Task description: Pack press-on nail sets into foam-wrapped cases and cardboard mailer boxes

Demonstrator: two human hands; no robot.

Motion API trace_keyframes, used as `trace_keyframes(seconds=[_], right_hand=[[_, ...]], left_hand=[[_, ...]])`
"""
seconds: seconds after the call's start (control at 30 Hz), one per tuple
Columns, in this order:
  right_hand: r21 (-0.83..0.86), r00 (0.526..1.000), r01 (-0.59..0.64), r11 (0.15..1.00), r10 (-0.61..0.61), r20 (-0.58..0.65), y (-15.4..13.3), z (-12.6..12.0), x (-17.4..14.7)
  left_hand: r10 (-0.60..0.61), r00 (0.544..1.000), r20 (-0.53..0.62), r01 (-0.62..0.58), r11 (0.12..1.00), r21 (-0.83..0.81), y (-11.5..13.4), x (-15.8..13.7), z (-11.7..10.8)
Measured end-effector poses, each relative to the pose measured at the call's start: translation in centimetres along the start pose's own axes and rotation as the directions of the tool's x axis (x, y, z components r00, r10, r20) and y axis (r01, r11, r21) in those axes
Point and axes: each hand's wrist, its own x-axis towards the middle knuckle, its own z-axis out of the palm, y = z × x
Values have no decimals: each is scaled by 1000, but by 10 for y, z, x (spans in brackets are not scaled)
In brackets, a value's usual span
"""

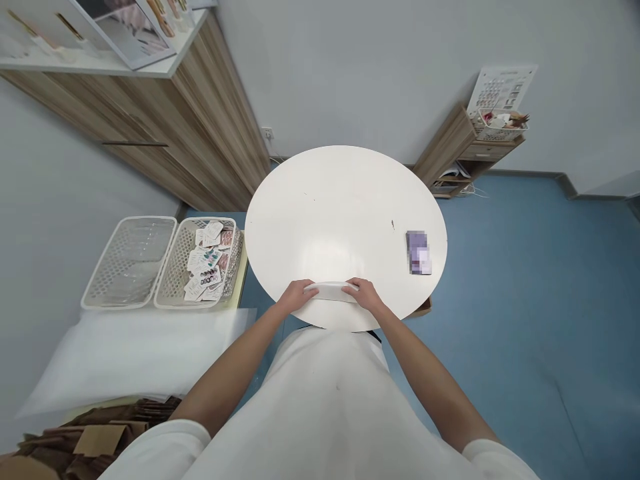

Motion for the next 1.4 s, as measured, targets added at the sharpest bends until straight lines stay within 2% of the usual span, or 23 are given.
trace_keyframes(seconds=[0.2, 0.33, 0.53, 0.7, 0.77, 0.83, 0.87, 0.93, 1.0, 1.07, 1.17, 1.27, 1.4], right_hand=[[39, 999, -53, 998, 52, 13, 9, 2, 17], [60, 997, -79, 995, 79, -1, 15, -2, 24], [35, 988, -96, 995, 100, -122, 26, -5, 26], [-38, 964, -72, 997, 59, -257, 37, -6, 16], [-48, 944, -98, 994, 78, -319, 42, -7, 10], [-20, 929, -123, 992, 108, -354, 46, -6, 7], [1, 926, -128, 992, 120, -358, 46, -6, 6], [43, 928, -128, 991, 135, -348, 45, -4, 9], [90, 928, -138, 986, 161, -335, 40, -2, 16], [166, 922, -173, 971, 219, -318, 33, -1, 23], [256, 932, -197, 946, 262, -252, 23, -1, 26], [261, 956, -155, 953, 211, -203, 18, 2, 15], [268, 947, -106, 958, 179, -266, 21, 16, -9]], left_hand=[[-235, 966, -112, 234, 972, -19, -18, 12, 3], [-273, 951, -144, 277, 961, 8, -16, 17, 4], [-333, 932, -146, 346, 935, 73, -11, 20, 5], [-316, 919, -238, 351, 929, 122, -11, 16, 12], [-231, 911, -341, 298, 942, 157, -7, 12, 15], [-77, 915, -395, 194, 945, 264, 2, 9, 17], [14, 932, -363, 117, 934, 337, 7, 8, 19], [179, 968, -175, -79, 883, 462, 18, 6, 23], [273, 961, 53, -259, 812, 523, 26, 5, 30], [289, 944, 160, -328, 759, 563, 29, 5, 36], [293, 941, 171, -335, 720, 608, 27, 6, 43], [309, 934, 178, -350, 694, 629, 23, 5, 45], [313, 928, 201, -367, 671, 645, 20, -2, 46]])
